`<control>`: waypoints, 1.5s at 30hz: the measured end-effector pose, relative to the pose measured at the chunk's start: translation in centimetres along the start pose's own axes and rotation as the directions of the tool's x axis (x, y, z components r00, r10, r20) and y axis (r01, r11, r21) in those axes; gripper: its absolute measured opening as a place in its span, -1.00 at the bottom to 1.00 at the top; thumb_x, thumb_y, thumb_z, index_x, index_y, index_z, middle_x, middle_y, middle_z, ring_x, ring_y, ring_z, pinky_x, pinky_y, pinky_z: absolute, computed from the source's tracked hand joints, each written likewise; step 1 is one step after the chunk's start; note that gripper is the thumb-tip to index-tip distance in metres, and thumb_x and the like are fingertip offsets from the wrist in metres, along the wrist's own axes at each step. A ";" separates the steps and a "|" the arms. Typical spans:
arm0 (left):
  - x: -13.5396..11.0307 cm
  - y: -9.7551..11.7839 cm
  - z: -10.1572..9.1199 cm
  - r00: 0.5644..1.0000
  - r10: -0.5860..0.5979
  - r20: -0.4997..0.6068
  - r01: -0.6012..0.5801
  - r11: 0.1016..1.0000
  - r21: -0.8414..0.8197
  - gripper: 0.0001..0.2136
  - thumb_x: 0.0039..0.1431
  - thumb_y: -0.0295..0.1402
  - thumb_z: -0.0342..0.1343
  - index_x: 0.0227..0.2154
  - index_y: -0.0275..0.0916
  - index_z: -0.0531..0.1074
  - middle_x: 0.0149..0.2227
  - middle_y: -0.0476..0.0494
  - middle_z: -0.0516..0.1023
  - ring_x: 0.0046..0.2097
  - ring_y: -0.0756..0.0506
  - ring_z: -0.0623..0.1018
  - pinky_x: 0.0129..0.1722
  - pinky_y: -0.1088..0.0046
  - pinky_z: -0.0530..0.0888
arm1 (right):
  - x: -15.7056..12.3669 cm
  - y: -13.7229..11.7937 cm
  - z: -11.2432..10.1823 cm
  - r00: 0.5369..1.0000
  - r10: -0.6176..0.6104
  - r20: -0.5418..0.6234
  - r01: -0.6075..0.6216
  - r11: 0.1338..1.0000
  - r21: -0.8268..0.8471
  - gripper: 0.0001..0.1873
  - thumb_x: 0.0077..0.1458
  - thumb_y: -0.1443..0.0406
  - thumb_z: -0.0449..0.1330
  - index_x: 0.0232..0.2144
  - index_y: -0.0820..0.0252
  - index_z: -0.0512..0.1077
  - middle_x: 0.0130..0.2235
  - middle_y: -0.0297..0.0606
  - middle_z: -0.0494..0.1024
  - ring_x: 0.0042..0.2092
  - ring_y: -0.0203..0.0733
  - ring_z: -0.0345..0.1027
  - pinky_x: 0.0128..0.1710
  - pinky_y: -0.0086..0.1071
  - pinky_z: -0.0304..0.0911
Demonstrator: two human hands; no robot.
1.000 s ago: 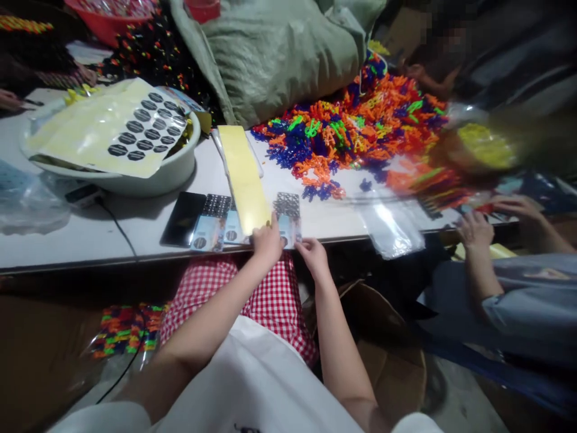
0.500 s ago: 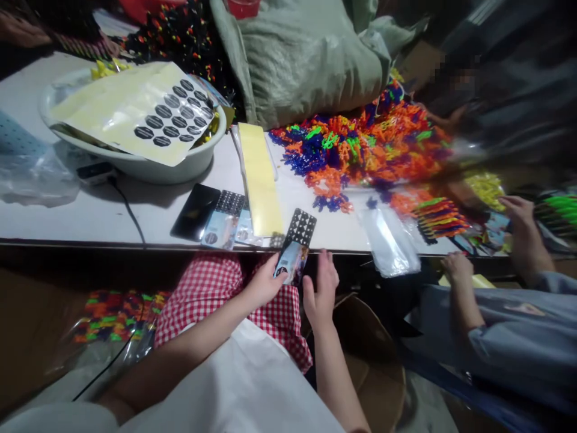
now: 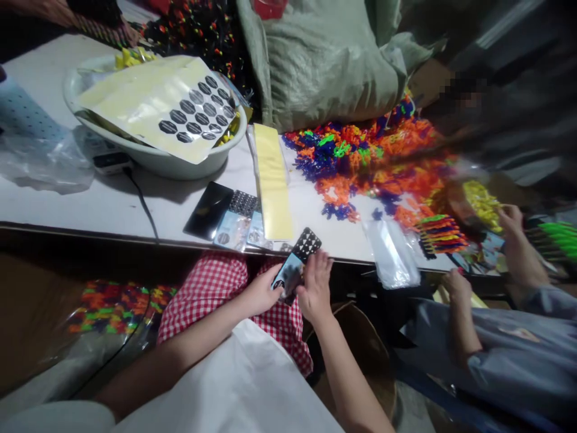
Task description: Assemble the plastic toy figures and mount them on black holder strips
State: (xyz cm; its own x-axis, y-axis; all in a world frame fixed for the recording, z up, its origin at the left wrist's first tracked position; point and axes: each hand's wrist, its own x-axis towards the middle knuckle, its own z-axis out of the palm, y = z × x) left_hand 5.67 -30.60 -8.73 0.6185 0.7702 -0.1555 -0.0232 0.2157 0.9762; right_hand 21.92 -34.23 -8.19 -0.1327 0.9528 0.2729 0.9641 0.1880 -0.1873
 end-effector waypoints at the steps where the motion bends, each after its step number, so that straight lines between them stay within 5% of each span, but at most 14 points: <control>1: -0.1 0.0 0.0 1.000 -0.004 0.009 0.004 1.000 0.012 -0.48 -0.03 -0.60 0.00 0.06 -0.25 0.26 0.09 -0.21 0.36 0.12 -0.15 0.35 0.16 0.20 0.22 | -0.3 -0.3 0.1 0.995 -0.079 0.065 0.078 0.997 0.019 -0.24 0.12 -0.11 -0.24 0.27 0.07 -0.23 0.30 -0.20 -0.10 0.31 0.01 -0.35 0.24 0.02 -0.36; 4: -0.4 0.3 -0.2 0.998 0.016 0.066 -0.015 1.000 -0.016 -0.49 -0.02 -0.57 0.01 0.06 -0.22 0.26 0.11 -0.20 0.33 0.12 -0.16 0.35 0.13 0.20 0.27 | -0.1 -0.1 0.2 0.967 -0.205 0.154 0.198 0.978 0.062 -0.31 0.12 -0.08 -0.20 0.24 -0.01 -0.07 0.25 -0.24 0.09 0.29 -0.01 -0.19 0.24 0.01 -0.32; 9: -0.2 1.1 -1.2 0.999 0.031 0.018 -0.028 0.987 -0.161 -0.44 -0.02 -0.62 -0.03 0.11 -0.23 0.20 0.13 -0.16 0.31 0.16 -0.12 0.29 0.20 0.25 0.17 | 1.4 0.0 -0.3 0.997 -0.032 -0.067 0.031 0.999 -0.008 -0.35 0.21 0.06 -0.27 0.27 0.13 -0.33 0.31 -0.15 -0.20 0.31 0.00 -0.40 0.22 0.10 -0.34; 15: -0.6 0.9 -1.9 1.000 0.012 0.000 -0.012 0.990 -0.138 -0.51 0.00 -0.55 0.02 0.06 -0.23 0.27 0.13 -0.19 0.31 0.16 -0.18 0.30 0.18 0.18 0.19 | 2.3 -1.4 0.8 0.946 -0.315 0.074 0.308 0.947 0.091 -0.31 0.14 -0.07 -0.23 0.25 0.01 -0.17 0.26 -0.25 0.04 0.29 -0.05 -0.21 0.25 -0.02 -0.32; 20: -1.0 0.3 -2.6 0.999 -0.023 -0.024 0.018 0.977 -0.210 -0.45 0.02 -0.54 0.01 0.14 -0.26 0.15 0.19 -0.21 0.22 0.20 -0.15 0.24 0.23 0.19 0.10 | 2.3 0.0 1.4 1.000 -0.020 -0.002 0.020 0.999 0.033 -0.30 0.17 -0.04 -0.29 0.26 0.16 -0.14 0.29 -0.15 -0.05 0.31 -0.01 -0.43 0.23 0.06 -0.35; 25: -0.8 0.2 -1.5 0.999 0.002 -0.041 -0.006 0.995 -0.096 -0.48 -0.01 -0.55 0.02 0.09 -0.23 0.24 0.17 -0.21 0.24 0.20 -0.18 0.24 0.21 0.18 0.15 | 1.5 -2.4 1.8 0.969 -0.204 0.138 0.197 0.978 0.065 -0.23 0.02 -0.20 -0.18 0.20 -0.03 0.06 0.23 -0.27 0.14 0.31 0.00 -0.33 0.25 -0.01 -0.44; 28: -0.7 0.0 -1.4 0.999 0.033 -0.015 -0.034 0.993 -0.114 -0.46 0.02 -0.52 0.01 0.13 -0.20 0.19 0.21 -0.16 0.18 0.23 -0.16 0.18 0.23 0.19 0.10 | 2.5 -1.2 2.2 0.976 -0.151 0.154 0.142 0.987 0.069 -0.26 0.09 -0.15 -0.29 0.22 0.02 0.02 0.23 -0.23 0.13 0.30 -0.04 -0.28 0.24 0.00 -0.42; 32: -0.8 -0.3 -2.2 0.999 0.002 -0.044 -0.010 0.984 -0.181 -0.46 0.04 -0.52 0.01 0.14 -0.21 0.16 0.20 -0.14 0.19 0.23 -0.14 0.17 0.25 0.18 0.05 | 3.3 2.2 1.7 0.995 0.103 0.007 -0.103 0.994 0.036 -0.26 0.15 -0.05 -0.45 0.27 0.20 -0.21 0.29 -0.12 -0.06 0.32 -0.05 -0.42 0.22 0.07 -0.37; 35: -0.9 -0.1 -2.3 0.993 -0.019 -0.115 -0.001 0.986 -0.167 -0.49 0.06 -0.51 0.01 0.12 -0.22 0.19 0.17 -0.15 0.25 0.21 -0.14 0.22 0.23 0.18 0.08 | 2.3 2.0 0.5 0.968 0.199 -0.154 -0.201 0.980 -0.001 -0.20 0.12 -0.09 -0.46 0.27 0.26 -0.32 0.30 -0.09 -0.18 0.31 0.01 -0.57 0.21 0.11 -0.42; 37: -0.9 0.2 -1.9 0.991 -0.003 -0.130 -0.014 0.991 -0.134 -0.49 0.05 -0.53 0.00 0.12 -0.22 0.19 0.17 -0.15 0.26 0.21 -0.14 0.22 0.23 0.20 0.09 | 1.5 0.5 -0.1 0.981 0.136 -0.136 -0.140 0.990 -0.015 -0.14 0.07 -0.16 -0.39 0.27 0.21 -0.21 0.29 -0.10 -0.08 0.31 0.04 -0.56 0.21 0.10 -0.45; 41: -1.3 1.1 -1.2 0.998 0.066 -0.008 -0.066 0.998 -0.022 -0.53 0.02 -0.57 -0.03 0.05 -0.22 0.26 0.11 -0.16 0.34 0.16 -0.13 0.29 0.20 0.24 0.18 | 1.4 -2.4 0.3 0.985 -0.115 0.132 0.107 0.992 0.061 -0.18 -0.02 -0.23 -0.21 0.18 0.01 0.10 0.21 -0.24 0.17 0.31 0.02 -0.35 0.24 -0.01 -0.41; 45: -1.3 1.6 -1.4 0.997 0.068 0.042 -0.071 0.995 0.067 -0.51 0.06 -0.55 -0.08 0.10 -0.20 0.20 0.11 -0.16 0.34 0.10 -0.11 0.37 0.15 0.25 0.26 | 2.6 -2.5 1.8 0.987 -0.106 0.119 0.088 0.985 0.146 -0.29 0.04 -0.15 -0.17 0.15 0.00 0.17 0.23 -0.26 0.14 0.30 0.03 -0.26 0.24 0.00 -0.37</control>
State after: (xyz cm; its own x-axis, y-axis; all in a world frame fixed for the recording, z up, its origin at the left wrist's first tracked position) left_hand 3.69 -30.44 -7.16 0.6481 0.7571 -0.0823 -0.0142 0.1201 0.9927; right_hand 18.80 -31.78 -8.71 -0.2602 0.9492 0.1771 0.9049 0.3037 -0.2982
